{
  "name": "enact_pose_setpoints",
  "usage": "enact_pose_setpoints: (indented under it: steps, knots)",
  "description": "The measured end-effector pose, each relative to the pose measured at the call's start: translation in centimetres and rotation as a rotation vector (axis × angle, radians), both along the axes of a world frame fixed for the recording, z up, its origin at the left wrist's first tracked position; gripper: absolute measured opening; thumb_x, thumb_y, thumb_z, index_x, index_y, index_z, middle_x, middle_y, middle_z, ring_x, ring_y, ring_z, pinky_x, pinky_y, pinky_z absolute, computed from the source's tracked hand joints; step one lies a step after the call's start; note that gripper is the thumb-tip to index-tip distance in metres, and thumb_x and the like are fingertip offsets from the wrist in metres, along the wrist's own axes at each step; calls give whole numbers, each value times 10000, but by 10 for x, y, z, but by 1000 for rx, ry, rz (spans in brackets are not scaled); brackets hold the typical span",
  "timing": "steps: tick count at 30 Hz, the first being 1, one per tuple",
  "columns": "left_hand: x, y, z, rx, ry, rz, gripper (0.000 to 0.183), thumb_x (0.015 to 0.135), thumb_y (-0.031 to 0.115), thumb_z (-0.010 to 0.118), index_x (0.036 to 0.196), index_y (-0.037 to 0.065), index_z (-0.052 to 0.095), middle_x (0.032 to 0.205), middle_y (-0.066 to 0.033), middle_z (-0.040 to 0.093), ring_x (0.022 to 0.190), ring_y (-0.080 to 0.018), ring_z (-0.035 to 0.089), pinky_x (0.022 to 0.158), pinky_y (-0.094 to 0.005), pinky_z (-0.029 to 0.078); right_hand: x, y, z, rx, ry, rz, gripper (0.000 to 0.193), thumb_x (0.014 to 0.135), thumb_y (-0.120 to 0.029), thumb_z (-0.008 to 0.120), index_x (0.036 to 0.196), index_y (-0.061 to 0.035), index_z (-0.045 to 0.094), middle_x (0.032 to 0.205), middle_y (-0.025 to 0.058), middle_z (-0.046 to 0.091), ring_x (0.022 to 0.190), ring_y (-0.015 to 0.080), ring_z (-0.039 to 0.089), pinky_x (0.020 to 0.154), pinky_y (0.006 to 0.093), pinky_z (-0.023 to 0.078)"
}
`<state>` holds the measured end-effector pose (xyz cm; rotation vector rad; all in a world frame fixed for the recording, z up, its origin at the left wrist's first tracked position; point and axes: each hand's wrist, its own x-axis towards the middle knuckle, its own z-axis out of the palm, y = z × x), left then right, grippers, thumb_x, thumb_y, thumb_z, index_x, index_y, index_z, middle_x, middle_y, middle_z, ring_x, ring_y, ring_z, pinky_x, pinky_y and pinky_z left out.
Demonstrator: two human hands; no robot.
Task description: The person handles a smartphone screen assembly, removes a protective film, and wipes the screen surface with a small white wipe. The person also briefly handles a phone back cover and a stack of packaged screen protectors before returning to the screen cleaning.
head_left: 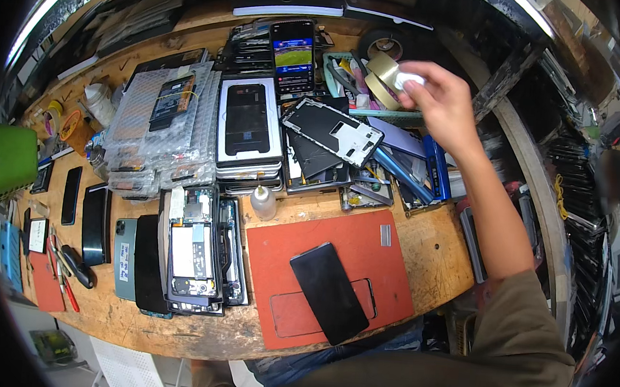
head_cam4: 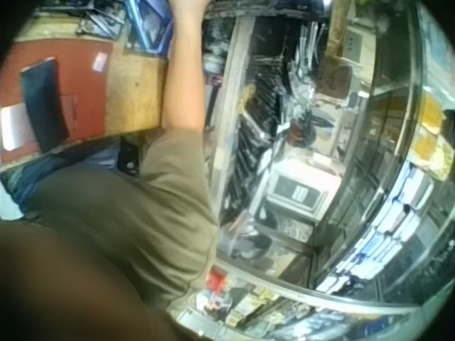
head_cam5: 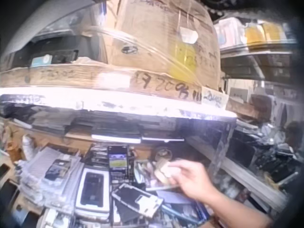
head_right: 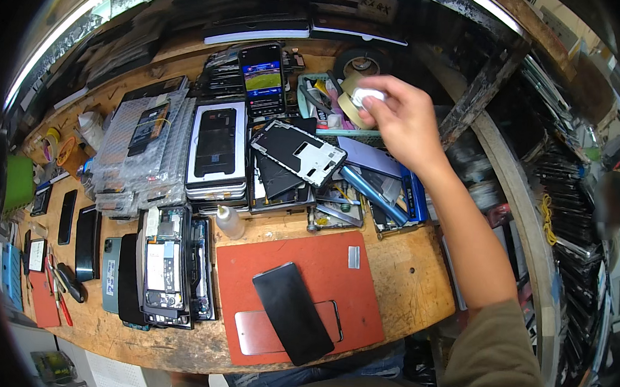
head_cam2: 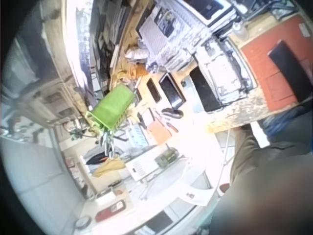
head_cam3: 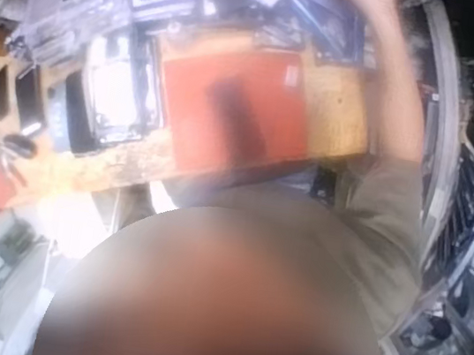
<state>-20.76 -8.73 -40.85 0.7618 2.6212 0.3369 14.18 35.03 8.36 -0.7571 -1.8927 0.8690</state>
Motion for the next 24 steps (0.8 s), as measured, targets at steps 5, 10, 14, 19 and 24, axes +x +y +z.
enact_pose_setpoints:
  steps: [5, 10, 14, 19, 24]
  knots:
    - [10, -22, 6, 76, 21, 83, 647, 1021, 283, 629, 1527, -45, 394, 1510, -274, 496, 1339, -355, 538, 1138, -470, 428, 55, -59, -4, -242, 29, -181, 155, 990, -21, 692, 1121, 47, 646, 889, 101, 729, 659, 92, 671, 589, 223, 555]
    - [19, -65, 23, 255, 89, 248, 676, 1027, 303, 633, 1545, -43, 372, 1522, -277, 484, 1341, -356, 535, 1139, -471, 428, 66, -73, -29, -382, 59, -133, 129, 990, -74, 723, 1062, 27, 687, 793, 77, 716, 574, 63, 631, 507, 201, 508]
    - [21, -130, 55, 567, 286, 478, 699, 1032, 320, 636, 1560, -42, 356, 1532, -280, 473, 1343, -356, 533, 1139, -473, 428, 53, -80, -57, -383, 162, 52, 144, 1000, -100, 720, 1062, 30, 714, 872, 40, 717, 695, 59, 627, 623, 213, 527]
    - [-5, -217, 193, 1144, 472, 514, 745, 1031, 401, 633, 1564, -37, 353, 1534, -264, 480, 1317, -368, 557, 1093, -491, 476, 37, -95, -78, -541, 191, 152, 182, 1024, -56, 659, 1177, 40, 638, 894, 44, 687, 739, 73, 657, 658, 224, 549]
    - [1, -198, 393, 1384, 67, 290, 886, 989, 590, 603, 1573, -19, 332, 1491, -239, 532, 1248, -375, 618, 1004, -516, 549, 38, -108, -80, -599, 134, 199, 124, 1012, -76, 691, 1082, 16, 646, 864, 36, 696, 688, 54, 650, 603, 200, 542]
